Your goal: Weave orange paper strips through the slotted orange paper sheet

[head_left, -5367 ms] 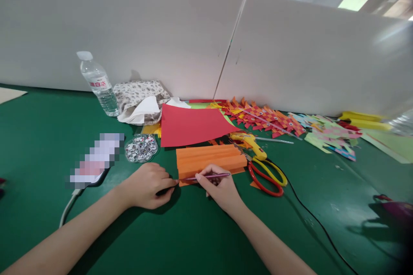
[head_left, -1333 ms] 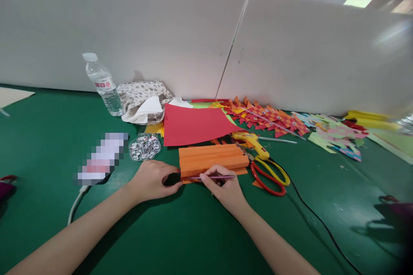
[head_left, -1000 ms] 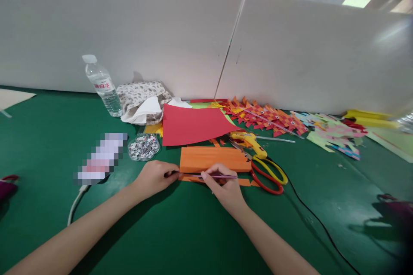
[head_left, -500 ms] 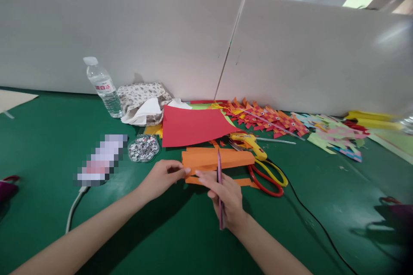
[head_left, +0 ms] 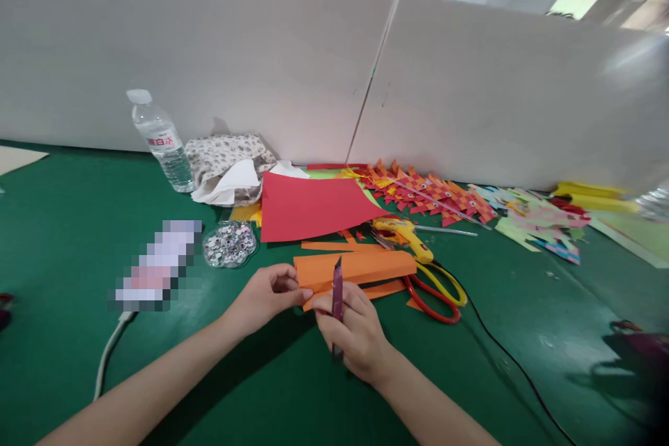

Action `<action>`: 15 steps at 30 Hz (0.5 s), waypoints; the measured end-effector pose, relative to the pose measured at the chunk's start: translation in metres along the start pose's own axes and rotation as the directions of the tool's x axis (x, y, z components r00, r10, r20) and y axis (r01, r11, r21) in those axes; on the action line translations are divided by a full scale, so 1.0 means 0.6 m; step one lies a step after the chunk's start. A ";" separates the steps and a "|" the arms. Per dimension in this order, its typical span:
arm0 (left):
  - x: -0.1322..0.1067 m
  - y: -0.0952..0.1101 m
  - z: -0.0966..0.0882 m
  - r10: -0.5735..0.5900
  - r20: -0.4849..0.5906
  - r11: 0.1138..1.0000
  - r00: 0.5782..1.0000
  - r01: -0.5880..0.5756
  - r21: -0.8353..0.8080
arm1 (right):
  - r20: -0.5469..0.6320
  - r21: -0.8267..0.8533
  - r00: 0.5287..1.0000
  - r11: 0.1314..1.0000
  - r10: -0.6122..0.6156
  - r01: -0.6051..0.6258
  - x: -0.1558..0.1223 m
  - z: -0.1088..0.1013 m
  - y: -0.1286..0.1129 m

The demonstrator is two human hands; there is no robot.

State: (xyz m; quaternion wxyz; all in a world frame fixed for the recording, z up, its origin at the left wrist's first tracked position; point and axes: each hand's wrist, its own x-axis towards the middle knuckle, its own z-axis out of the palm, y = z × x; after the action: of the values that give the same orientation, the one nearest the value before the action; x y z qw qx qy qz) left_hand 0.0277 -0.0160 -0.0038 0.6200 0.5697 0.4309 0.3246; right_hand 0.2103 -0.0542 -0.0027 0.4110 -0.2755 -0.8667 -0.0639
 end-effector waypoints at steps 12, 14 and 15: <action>-0.004 -0.011 -0.002 -0.088 -0.014 0.988 0.996 0.086 -0.126 | 0.075 -0.045 0.993 0.994 -0.092 0.096 0.002 0.009 -0.003; -0.004 -0.010 0.000 -0.091 -0.021 0.988 0.996 0.088 -0.130 | 0.081 -0.038 0.992 0.994 -0.098 0.101 0.003 0.008 -0.003; -0.004 -0.009 0.000 -0.096 -0.031 0.986 0.995 0.091 -0.140 | 0.083 -0.032 0.992 0.994 -0.098 0.101 0.003 0.008 -0.003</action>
State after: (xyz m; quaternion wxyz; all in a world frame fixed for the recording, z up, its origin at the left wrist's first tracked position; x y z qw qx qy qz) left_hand 0.0264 -0.0190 -0.0090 0.6644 0.4983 0.4450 0.3350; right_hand 0.2050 -0.0535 -0.0039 0.3664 -0.2416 -0.8941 -0.0886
